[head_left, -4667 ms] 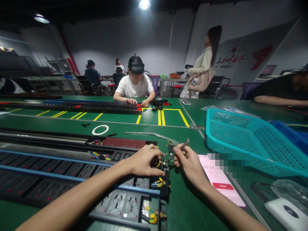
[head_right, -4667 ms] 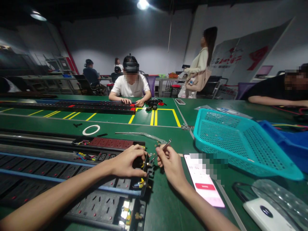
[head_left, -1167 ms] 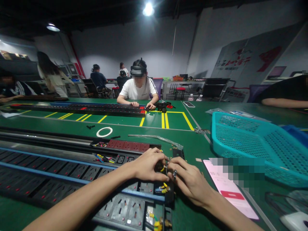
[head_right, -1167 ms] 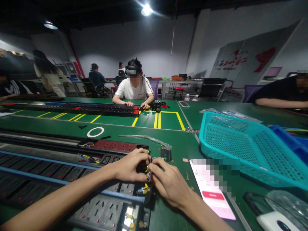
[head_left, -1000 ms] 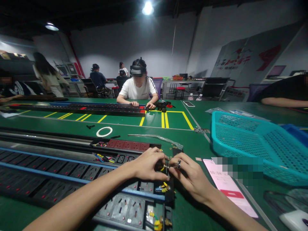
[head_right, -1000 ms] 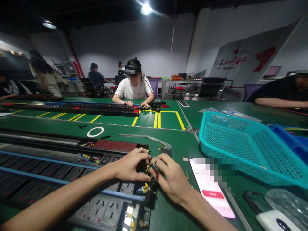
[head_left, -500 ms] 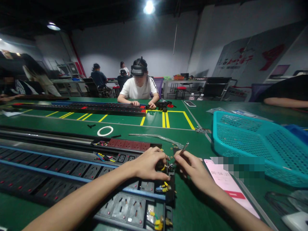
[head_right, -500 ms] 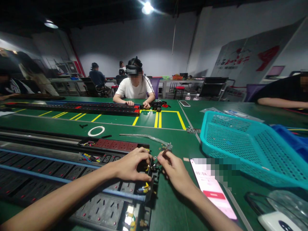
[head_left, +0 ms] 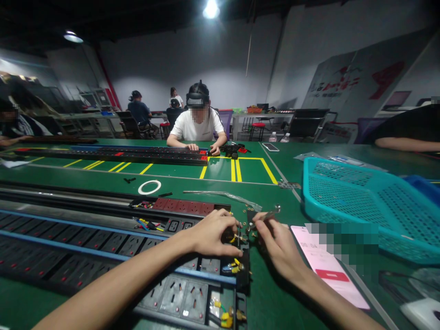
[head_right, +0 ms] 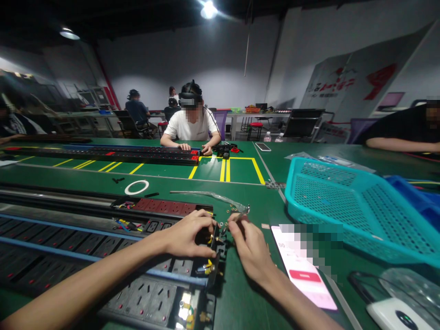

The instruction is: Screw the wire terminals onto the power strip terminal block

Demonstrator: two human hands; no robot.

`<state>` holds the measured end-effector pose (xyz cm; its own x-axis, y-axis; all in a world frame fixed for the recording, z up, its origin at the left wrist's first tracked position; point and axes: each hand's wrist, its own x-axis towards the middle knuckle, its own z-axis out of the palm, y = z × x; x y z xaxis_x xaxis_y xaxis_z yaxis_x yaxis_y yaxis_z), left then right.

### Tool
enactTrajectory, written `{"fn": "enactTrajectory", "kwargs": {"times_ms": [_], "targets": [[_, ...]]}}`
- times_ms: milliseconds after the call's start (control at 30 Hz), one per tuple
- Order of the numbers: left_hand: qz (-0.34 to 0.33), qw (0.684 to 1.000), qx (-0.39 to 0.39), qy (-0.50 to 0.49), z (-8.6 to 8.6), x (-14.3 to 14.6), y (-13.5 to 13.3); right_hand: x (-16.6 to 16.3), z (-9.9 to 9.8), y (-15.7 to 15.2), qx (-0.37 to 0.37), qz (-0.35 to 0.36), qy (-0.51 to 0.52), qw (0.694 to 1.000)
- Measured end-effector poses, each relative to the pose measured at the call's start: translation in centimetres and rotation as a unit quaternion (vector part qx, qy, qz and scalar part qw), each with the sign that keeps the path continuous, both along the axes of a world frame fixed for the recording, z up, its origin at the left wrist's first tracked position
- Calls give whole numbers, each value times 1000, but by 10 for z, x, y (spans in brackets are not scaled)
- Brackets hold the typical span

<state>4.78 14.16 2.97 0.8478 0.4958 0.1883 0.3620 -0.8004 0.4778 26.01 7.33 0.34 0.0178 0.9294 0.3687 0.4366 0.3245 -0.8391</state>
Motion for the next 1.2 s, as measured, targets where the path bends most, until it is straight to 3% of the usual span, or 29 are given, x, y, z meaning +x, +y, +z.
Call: {"fn": "enactTrajectory", "kwargs": {"times_ms": [100,167,267,367,533,733,833,900,1100,1200], "targets": [[-2,1000,-2,-1,0,0,0,2,3,-6,174,65,-161,969],[-2,1000,-5,-1,0,0,0,2,2,-7,237,117,-233,936],[-4,1000,-5,-1,1,0,0,1,0,-8,274,143,-304,901],[-4,1000,-3,-2,1,0,0,1,0,-8,274,145,-329,892],[-5,1000,0,1,1,1,0,0,2,-7,206,148,-251,934],[-7,1000,3,2,0,0,0,-4,3,-2,15,81,-35,996],[-2,1000,4,5,-1,0,1,-6,-2,4,-133,70,97,984],[0,1000,4,6,-1,0,1,-7,-6,9,-191,68,157,967],[-1,1000,5,2,0,0,0,-10,-12,14,-236,69,194,950],[0,1000,5,1,0,0,0,-10,-15,13,-222,51,191,955]]}}
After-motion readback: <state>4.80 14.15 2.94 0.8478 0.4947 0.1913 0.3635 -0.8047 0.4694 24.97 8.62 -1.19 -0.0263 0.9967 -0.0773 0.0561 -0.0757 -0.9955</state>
